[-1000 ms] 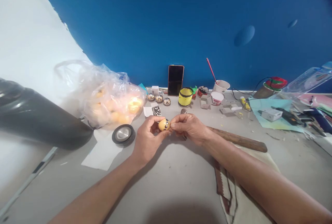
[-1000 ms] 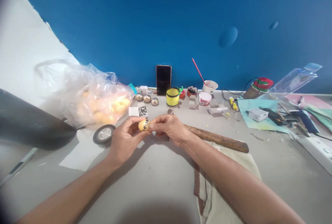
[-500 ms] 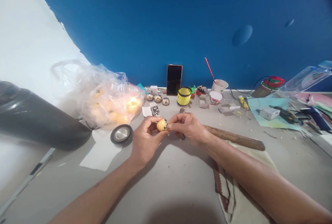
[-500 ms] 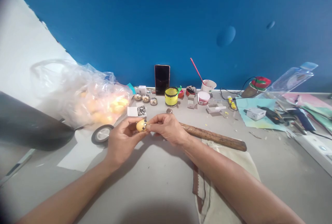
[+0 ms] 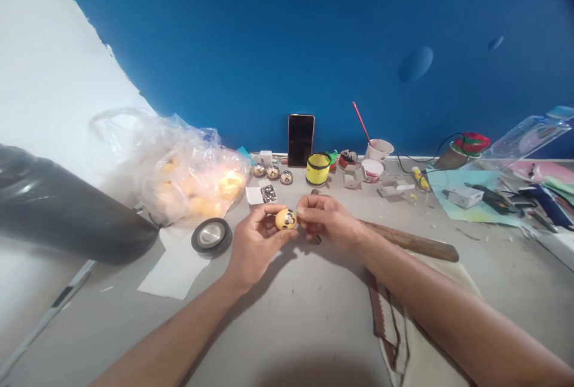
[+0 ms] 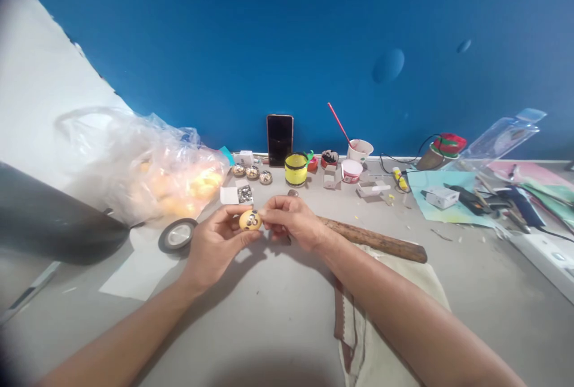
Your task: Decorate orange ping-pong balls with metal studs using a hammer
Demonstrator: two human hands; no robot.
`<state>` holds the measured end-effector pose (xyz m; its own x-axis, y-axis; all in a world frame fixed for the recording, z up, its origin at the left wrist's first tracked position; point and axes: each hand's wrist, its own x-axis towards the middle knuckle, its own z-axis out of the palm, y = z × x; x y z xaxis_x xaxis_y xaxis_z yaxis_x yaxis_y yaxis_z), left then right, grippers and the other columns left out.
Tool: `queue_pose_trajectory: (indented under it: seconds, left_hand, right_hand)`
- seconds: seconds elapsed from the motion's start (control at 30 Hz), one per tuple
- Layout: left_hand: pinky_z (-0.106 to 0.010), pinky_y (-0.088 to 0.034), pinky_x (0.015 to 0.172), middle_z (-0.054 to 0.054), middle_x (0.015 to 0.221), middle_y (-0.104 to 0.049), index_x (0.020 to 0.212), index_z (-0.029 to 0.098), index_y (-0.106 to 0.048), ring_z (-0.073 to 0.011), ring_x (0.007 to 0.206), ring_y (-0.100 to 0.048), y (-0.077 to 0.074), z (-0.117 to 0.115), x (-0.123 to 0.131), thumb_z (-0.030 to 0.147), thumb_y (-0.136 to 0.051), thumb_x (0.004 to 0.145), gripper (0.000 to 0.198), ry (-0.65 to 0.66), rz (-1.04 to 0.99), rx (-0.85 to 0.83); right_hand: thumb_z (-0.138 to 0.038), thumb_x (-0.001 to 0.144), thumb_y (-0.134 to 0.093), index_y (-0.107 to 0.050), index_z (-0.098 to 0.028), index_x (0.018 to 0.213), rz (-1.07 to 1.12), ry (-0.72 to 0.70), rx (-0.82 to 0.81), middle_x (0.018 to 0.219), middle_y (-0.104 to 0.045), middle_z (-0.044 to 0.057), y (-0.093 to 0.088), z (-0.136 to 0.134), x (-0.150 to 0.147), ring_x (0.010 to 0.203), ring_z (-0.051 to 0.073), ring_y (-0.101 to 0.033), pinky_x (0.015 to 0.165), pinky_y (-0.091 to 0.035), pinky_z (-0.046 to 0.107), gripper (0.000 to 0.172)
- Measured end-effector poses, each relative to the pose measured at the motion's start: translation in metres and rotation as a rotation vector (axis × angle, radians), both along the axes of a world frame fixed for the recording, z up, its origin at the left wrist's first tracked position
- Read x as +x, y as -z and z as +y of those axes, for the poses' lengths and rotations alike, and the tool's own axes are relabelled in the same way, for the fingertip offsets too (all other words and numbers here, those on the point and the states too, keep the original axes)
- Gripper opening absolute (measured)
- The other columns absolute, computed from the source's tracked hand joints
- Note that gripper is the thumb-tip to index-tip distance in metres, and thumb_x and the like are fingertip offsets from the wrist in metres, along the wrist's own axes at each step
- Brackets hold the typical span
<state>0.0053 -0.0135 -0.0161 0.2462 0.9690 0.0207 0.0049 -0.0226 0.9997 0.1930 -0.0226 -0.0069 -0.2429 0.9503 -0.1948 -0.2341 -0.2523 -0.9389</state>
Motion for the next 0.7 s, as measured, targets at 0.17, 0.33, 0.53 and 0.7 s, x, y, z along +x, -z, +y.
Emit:
queue_pose_trajectory:
  seconds: [0.17, 0.33, 0.53, 0.7]
  left_hand:
    - [-0.026, -0.055, 0.069, -0.004, 0.089, -0.073, 0.106, 0.016, -0.069, -0.0173, 0.078, -0.067, 0.0021, 0.0016, -0.0015, 0.034, -0.088, 0.066, 0.048, 0.024, -0.009, 0.013]
    - [-0.027, -0.054, 0.069, -0.004, 0.09, -0.073, 0.109, 0.016, -0.071, -0.0178, 0.079, -0.066, 0.0021, 0.0008, -0.0003, 0.035, -0.087, 0.068, 0.048, 0.039, 0.003, 0.004]
    - [-0.03, -0.054, 0.073, -0.005, 0.09, -0.074, 0.112, 0.016, -0.07, -0.0172, 0.077, -0.066, -0.001, 0.0014, 0.0001, 0.036, -0.086, 0.071, 0.049, 0.114, -0.077, -0.117]
    - [-0.028, -0.049, 0.066, -0.004, 0.087, -0.071, 0.112, 0.017, -0.072, -0.0135, 0.07, -0.06, 0.0038, 0.0056, -0.0024, 0.037, -0.078, 0.079, 0.039, 0.129, -0.143, -0.164]
  right_hand:
    - [-0.053, 0.068, -0.085, -0.061, -0.017, 0.074, -0.02, 0.002, 0.053, 0.064, -0.062, -0.002, 0.0025, 0.0023, 0.0035, 0.049, 0.007, -0.05, 0.046, -0.044, 0.021, 0.044]
    - [-0.055, 0.07, -0.084, -0.06, -0.018, 0.073, -0.301, 0.022, 0.163, 0.057, -0.061, -0.003, 0.0041, 0.0004, 0.0004, 0.046, 0.009, -0.051, 0.042, -0.039, 0.02, 0.044]
    - [-0.063, 0.077, -0.074, -0.06, -0.018, 0.072, -0.214, 0.054, 0.124, 0.065, -0.064, -0.001, 0.0046, 0.0033, 0.0014, 0.048, 0.008, -0.052, 0.046, -0.042, 0.021, 0.048]
    - [-0.061, 0.074, -0.076, -0.058, -0.019, 0.068, -0.308, 0.122, 0.13, 0.062, -0.063, -0.001, 0.0064, 0.0063, 0.0021, 0.045, 0.008, -0.052, 0.045, -0.042, 0.022, 0.046]
